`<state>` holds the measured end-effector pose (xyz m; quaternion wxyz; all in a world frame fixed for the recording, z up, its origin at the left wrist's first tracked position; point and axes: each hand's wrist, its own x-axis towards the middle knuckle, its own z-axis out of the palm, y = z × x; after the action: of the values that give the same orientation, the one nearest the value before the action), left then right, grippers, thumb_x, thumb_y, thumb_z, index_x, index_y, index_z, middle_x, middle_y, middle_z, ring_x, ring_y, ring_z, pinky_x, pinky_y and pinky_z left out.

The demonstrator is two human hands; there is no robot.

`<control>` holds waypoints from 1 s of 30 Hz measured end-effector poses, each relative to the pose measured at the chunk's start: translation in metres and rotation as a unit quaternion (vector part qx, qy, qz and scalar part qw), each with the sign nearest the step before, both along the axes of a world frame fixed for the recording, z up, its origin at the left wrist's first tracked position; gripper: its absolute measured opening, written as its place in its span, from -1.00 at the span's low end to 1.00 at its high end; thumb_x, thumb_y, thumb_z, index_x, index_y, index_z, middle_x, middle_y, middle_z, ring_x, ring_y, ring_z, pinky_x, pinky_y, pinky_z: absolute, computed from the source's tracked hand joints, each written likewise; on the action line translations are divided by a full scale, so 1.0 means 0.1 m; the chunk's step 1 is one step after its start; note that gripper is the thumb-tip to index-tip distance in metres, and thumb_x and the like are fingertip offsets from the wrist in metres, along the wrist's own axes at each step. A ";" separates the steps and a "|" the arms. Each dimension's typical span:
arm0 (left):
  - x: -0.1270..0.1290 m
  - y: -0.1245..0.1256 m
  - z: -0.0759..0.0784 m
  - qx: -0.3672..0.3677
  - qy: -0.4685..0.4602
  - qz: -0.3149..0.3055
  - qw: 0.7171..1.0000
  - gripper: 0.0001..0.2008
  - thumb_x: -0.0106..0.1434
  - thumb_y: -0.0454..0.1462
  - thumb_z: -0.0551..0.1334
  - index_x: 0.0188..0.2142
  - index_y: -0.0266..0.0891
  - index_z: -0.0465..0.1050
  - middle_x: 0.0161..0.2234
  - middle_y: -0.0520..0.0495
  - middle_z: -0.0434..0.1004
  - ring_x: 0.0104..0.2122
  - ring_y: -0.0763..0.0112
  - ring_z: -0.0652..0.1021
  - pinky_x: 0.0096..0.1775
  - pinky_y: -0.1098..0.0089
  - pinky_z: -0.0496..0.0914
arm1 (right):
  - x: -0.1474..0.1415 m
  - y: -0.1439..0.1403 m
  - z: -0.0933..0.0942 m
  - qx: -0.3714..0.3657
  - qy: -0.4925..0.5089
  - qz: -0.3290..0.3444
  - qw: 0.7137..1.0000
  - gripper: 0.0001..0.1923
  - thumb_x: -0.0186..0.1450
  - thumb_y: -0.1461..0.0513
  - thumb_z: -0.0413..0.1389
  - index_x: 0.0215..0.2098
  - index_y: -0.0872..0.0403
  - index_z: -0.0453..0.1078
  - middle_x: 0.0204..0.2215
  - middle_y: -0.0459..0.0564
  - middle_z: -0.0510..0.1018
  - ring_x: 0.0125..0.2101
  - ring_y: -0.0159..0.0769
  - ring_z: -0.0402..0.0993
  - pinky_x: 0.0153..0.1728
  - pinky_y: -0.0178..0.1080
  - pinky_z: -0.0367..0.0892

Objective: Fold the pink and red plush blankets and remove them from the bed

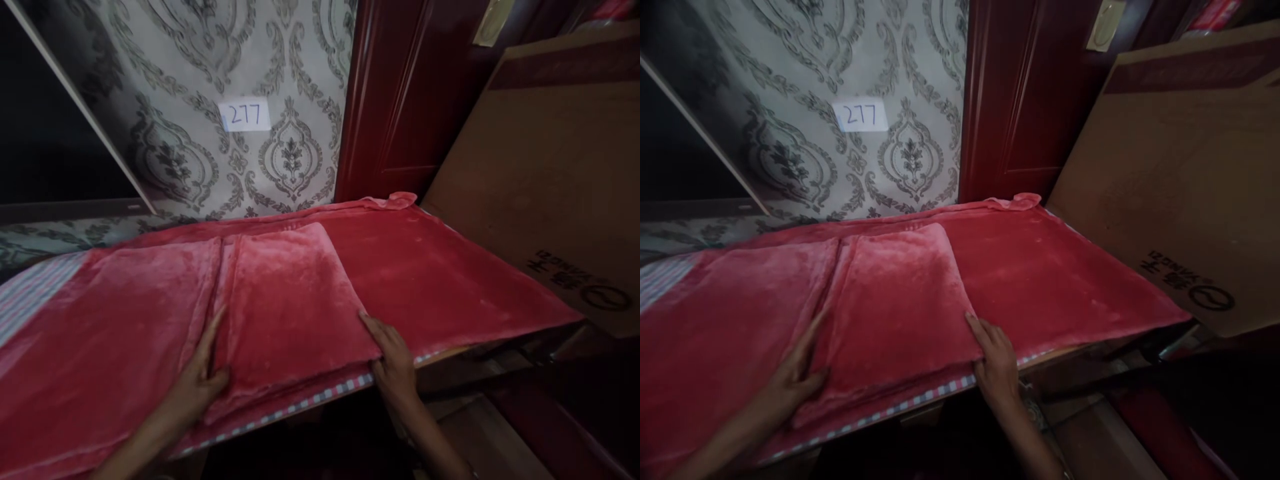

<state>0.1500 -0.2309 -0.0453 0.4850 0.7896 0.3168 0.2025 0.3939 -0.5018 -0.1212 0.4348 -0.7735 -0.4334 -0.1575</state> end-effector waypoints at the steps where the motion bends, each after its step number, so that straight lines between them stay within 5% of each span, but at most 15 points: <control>1: -0.03 0.00 -0.02 0.003 0.003 -0.005 1.000 -0.07 0.07 -0.12 0.32 0.42 0.15 0.05 0.45 0.11 -0.01 0.43 0.01 -0.04 0.38 0.01 -0.07 | 0.00 0.00 -0.01 0.003 -0.008 0.001 1.000 -0.07 0.02 0.47 -0.09 0.34 -0.14 0.25 0.07 -0.01 0.54 0.05 -0.12 0.48 0.01 -0.01 0.44; 5: -0.14 0.04 -0.04 0.057 0.014 0.014 0.998 -0.11 0.10 -0.09 0.33 0.40 0.24 0.06 0.42 0.11 0.09 0.41 -0.03 0.08 0.36 -0.06 -0.01 | 0.01 0.02 -0.02 0.019 -0.038 0.015 0.999 -0.04 0.02 0.48 -0.09 0.37 -0.17 0.20 0.06 -0.03 0.55 0.04 -0.13 0.49 -0.01 -0.04 0.45; 10: 0.00 0.12 0.28 0.243 0.013 -0.016 0.970 -0.24 0.14 -0.06 0.34 0.33 0.28 0.22 0.43 0.17 0.06 0.40 -0.05 0.10 0.39 -0.04 -0.06 | 0.01 0.04 -0.01 0.027 -0.049 0.016 0.998 0.01 0.02 0.49 -0.09 0.42 -0.18 0.10 0.07 -0.03 0.55 0.00 -0.13 0.52 -0.04 -0.04 0.48; 15: 1.00 0.26 0.61 0.231 0.014 -0.175 0.957 -0.44 0.19 -0.10 0.33 0.20 -0.01 0.47 0.29 -0.13 0.37 0.28 -0.08 0.36 0.32 0.01 0.19 | 0.03 0.04 -0.07 0.013 -0.051 0.022 0.998 0.06 -0.01 0.49 -0.10 0.44 -0.21 0.03 0.09 -0.05 0.54 0.01 -0.12 0.52 -0.06 -0.05 0.50; 18: 1.79 0.31 0.67 0.293 0.007 -0.198 0.935 -0.47 0.23 -0.12 0.32 0.18 -0.17 0.47 0.26 -0.24 0.40 0.27 -0.07 0.38 0.31 0.03 0.20 | 0.06 0.05 -0.19 -0.010 -0.044 0.031 0.998 0.07 0.01 0.50 -0.09 0.46 -0.20 -0.02 0.13 -0.02 0.52 0.03 -0.09 0.51 -0.04 -0.04 0.49; 22: 2.39 0.39 0.54 0.408 0.184 -0.151 0.882 -0.36 0.38 -0.05 0.13 0.38 -0.20 0.16 0.44 -0.24 0.02 0.42 0.02 0.04 0.37 -0.09 -0.10 | 0.12 0.05 -0.38 -0.032 -0.057 0.037 0.997 0.08 0.03 0.49 -0.06 0.49 -0.16 -0.10 0.15 0.01 0.51 0.05 -0.06 0.51 0.00 -0.08 0.45; 26: 2.39 0.60 0.24 0.399 0.272 -0.050 0.874 -0.32 0.41 0.00 0.04 0.40 -0.31 0.11 0.44 -0.44 -0.09 0.41 -0.30 -0.05 0.28 -0.36 -0.15 | 0.18 0.03 -0.51 -0.078 -0.070 0.034 0.994 0.07 0.10 0.45 0.02 0.50 -0.23 -0.19 0.11 0.00 0.55 0.00 -0.01 0.55 -0.06 -0.10 0.48; 30: 2.32 0.78 0.15 0.390 0.322 -0.044 0.861 -0.29 0.42 0.08 -0.04 0.44 -0.18 0.02 0.45 -0.32 -0.09 0.42 -0.22 -0.02 0.30 -0.27 -0.08 | 0.21 0.01 -0.58 -0.105 -0.071 0.034 0.991 0.06 0.16 0.42 0.06 0.50 -0.26 -0.26 0.07 0.00 0.58 -0.02 0.03 0.57 -0.09 -0.07 0.51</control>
<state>0.3821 -0.1526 -0.0304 0.0167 0.9487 0.3150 0.0224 0.4148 -0.5011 -0.1788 0.3248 -0.7864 -0.5033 -0.1509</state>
